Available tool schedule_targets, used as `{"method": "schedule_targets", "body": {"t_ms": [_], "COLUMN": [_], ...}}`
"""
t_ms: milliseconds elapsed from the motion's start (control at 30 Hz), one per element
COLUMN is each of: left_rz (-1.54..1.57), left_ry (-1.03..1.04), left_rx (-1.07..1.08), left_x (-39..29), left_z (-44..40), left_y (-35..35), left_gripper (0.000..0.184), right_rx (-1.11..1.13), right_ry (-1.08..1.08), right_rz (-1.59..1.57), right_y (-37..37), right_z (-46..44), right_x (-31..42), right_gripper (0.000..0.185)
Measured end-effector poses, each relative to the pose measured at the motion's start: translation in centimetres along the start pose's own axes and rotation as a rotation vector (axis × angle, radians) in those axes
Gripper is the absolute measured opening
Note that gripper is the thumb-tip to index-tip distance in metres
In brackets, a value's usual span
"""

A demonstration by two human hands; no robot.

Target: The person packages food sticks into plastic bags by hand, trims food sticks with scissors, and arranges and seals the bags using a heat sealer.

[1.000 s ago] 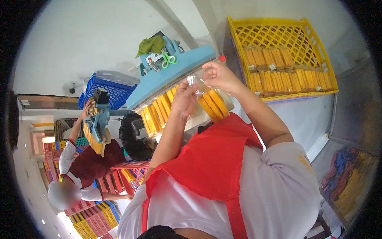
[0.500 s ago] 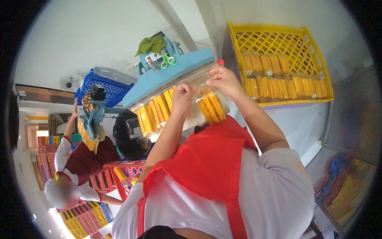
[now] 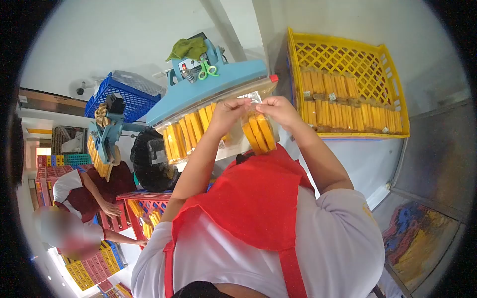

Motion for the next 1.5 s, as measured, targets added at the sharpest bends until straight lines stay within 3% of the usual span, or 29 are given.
{"method": "schedule_targets", "body": {"t_ms": [167,267,367,433,500,700,833,933,1100,1200,1267,1367,1500], "left_rz": [0.046,0.147,0.072,0.301,0.427,0.437,0.234,0.116,0.111,-0.130,-0.435,-0.388,-0.391], "left_ry": [-0.013,0.036,-0.096,-0.291,-0.280,-0.237,-0.140,-0.124,-0.168,-0.033,0.309,0.271,0.259], "left_rx": [0.039,-0.087,-0.121,-0.203,-0.197,-0.420,-0.487,-0.540,-0.599,-0.598,-0.527,-0.440,-0.549], "left_x": [1.7,2.7,6.1,7.5,9.4,10.1,11.0,11.2,9.7,7.6,3.1,2.1,2.2], "left_z": [-0.9,-1.6,-2.0,-1.1,-1.8,-3.7,-6.1,-5.9,-4.6,-1.9,0.9,4.0,8.0], "left_y": [0.6,0.3,0.9,1.8,3.0,1.7,-0.9,-1.1,-2.0,-2.9,-3.0,-4.9,-9.7], "left_gripper": [0.026,0.021,0.023,0.029,0.032,0.032,0.034,0.037,0.041,0.043,0.042,0.036,0.030], "right_rx": [-0.099,-0.184,-0.252,-0.268,-0.310,-0.311,-0.242,-0.142,-0.239,-0.288,-0.302,-0.250,-0.250], "right_ry": [-0.037,0.006,0.112,0.169,0.278,0.217,0.119,-0.015,-0.050,-0.034,-0.033,-0.086,-0.071], "right_rz": [-0.058,-0.124,-0.226,-0.279,-0.245,-0.236,-0.229,-0.054,-0.038,-0.050,-0.071,-0.071,-0.065], "right_y": [-0.6,-1.5,-2.6,-3.0,-3.4,-2.6,-0.4,1.2,1.7,1.9,2.5,4.4,6.2], "right_z": [0.0,-1.4,-3.9,-5.2,-6.1,-9.6,-7.0,-4.8,-4.5,-4.6,-4.6,-4.6,-4.9], "right_x": [0.5,-0.7,-3.9,-5.3,-6.9,-6.3,-4.1,-4.2,-2.8,-3.5,-3.7,-3.2,-4.2], "right_gripper": [0.015,0.013,0.011,0.010,0.008,0.007,0.017,0.044,0.038,0.035,0.033,0.032,0.033]}}
Point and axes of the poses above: each hand's wrist, its own z-axis away from the middle knuckle, its own y-axis out of the palm, x = y × z, the point moved 9 cm from there along -z, towards the middle knuckle, and after that the axes turned 13 degrees about -x, right-handed, at the moved point
